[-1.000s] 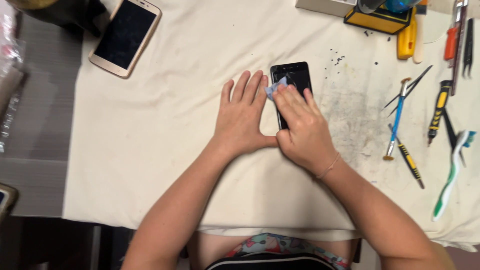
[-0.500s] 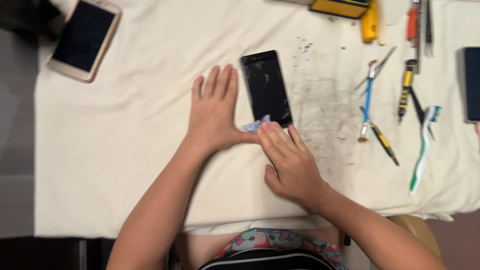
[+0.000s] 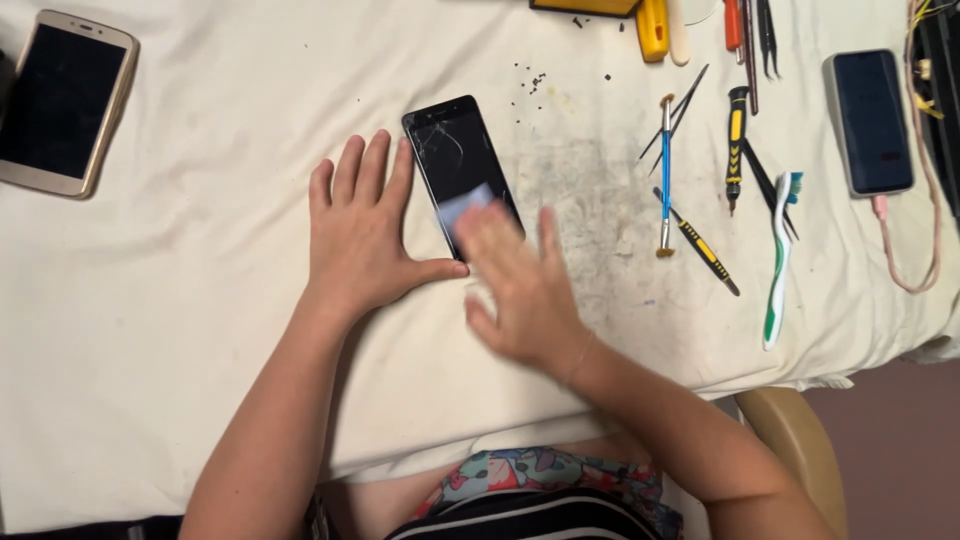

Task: The person cleans the screen of a black smartphone using a brush and a cloth. They then place the device aside and pick up a gold smartphone, followed by a black smartphone with a removable back cover. The person removes the back cover and uses a screwdriver to unscrew components from the device's interior.

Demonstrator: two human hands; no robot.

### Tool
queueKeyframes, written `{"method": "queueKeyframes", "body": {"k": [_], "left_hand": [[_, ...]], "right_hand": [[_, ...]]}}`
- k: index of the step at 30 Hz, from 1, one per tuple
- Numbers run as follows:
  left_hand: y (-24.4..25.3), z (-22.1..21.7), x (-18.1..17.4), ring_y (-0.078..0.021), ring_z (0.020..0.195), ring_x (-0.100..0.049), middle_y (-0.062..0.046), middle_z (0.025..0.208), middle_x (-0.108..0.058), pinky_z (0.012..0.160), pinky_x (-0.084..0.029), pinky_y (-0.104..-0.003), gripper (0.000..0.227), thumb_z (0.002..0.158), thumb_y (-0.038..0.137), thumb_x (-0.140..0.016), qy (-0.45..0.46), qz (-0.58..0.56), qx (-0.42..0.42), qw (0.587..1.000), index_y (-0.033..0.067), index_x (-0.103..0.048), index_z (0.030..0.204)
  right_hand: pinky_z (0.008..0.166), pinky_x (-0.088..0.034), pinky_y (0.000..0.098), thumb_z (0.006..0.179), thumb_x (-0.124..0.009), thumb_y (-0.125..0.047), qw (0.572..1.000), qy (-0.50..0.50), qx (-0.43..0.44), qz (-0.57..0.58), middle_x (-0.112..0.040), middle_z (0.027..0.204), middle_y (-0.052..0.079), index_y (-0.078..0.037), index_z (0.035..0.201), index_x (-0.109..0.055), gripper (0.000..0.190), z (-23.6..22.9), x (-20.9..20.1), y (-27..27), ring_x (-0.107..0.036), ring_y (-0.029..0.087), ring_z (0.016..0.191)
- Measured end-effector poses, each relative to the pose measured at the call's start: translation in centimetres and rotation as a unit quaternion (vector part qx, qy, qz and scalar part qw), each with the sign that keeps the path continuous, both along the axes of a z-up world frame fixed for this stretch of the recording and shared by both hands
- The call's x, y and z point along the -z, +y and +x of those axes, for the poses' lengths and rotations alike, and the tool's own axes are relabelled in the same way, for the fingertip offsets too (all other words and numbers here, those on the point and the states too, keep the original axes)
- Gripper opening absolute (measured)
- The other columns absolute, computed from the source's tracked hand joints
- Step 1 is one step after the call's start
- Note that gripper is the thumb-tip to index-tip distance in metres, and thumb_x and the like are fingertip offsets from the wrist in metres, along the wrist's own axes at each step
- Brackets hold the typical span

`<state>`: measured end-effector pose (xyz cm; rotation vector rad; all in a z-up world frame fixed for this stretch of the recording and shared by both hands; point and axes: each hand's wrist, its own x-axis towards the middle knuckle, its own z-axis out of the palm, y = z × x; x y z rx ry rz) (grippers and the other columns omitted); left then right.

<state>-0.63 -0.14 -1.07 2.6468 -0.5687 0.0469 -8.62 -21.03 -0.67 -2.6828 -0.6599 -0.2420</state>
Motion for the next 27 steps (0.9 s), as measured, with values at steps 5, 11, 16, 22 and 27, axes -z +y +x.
{"method": "queueKeyframes", "body": {"k": [5,11,16,22,27], "left_hand": [[0.2,0.4,-0.7,-0.0437,0.152,-0.023,-0.021,0.164,-0.034,0.121,-0.006,-0.060,0.144,0.053,0.092,-0.075,0.022,-0.002,0.001,1.000,0.0084,-0.033,0.162],[0.3,0.4,0.1,-0.0446,0.151,-0.028,-0.022,0.163,-0.036,0.120,-0.011,-0.061,0.142,0.052,0.091,-0.075,-0.009,0.002,0.002,1.000,0.0085,-0.036,0.161],[0.2,0.3,0.2,-0.0447,0.151,-0.027,-0.022,0.163,-0.036,0.121,-0.011,-0.062,0.142,0.053,0.090,-0.078,-0.009,-0.007,0.003,1.000,0.0080,-0.036,0.161],[0.2,0.4,0.2,-0.0441,0.152,-0.025,-0.022,0.164,-0.034,0.122,-0.008,-0.061,0.146,0.052,0.092,-0.078,0.004,-0.009,0.005,1.000,0.0099,-0.031,0.163],[0.3,0.4,0.5,-0.0417,0.153,-0.023,-0.020,0.167,-0.030,0.122,-0.011,-0.060,0.142,0.059,0.095,-0.073,-0.003,0.043,0.008,0.999,0.0101,-0.027,0.164]], "right_hand": [[0.121,-0.011,0.0659,0.079,-0.061,-0.033,1.000,-0.017,-0.014,-0.020,-0.054,0.154,0.017,-0.007,0.151,-0.053,0.077,-0.1,-0.2,-1.2,-0.047,0.031,0.146],[0.115,0.007,0.0747,0.078,-0.058,-0.035,1.000,-0.001,-0.007,-0.020,-0.045,0.162,0.013,-0.011,0.158,-0.044,0.085,0.0,-0.1,0.2,-0.038,0.029,0.152],[0.109,0.012,0.0776,0.088,-0.047,-0.032,0.998,-0.035,0.043,-0.038,-0.051,0.159,0.014,-0.009,0.158,-0.047,0.074,1.5,0.0,-1.9,-0.045,0.031,0.148],[0.107,0.015,0.0795,0.083,-0.053,-0.035,0.998,-0.002,0.038,-0.046,-0.051,0.159,0.009,-0.013,0.154,-0.051,0.074,-2.9,0.0,0.0,-0.040,0.032,0.151],[0.110,0.013,0.0790,0.098,-0.048,-0.028,0.995,-0.008,0.099,-0.025,-0.064,0.148,0.010,-0.011,0.148,-0.061,0.054,-1.7,-1.6,-1.8,-0.046,0.040,0.149]]}}
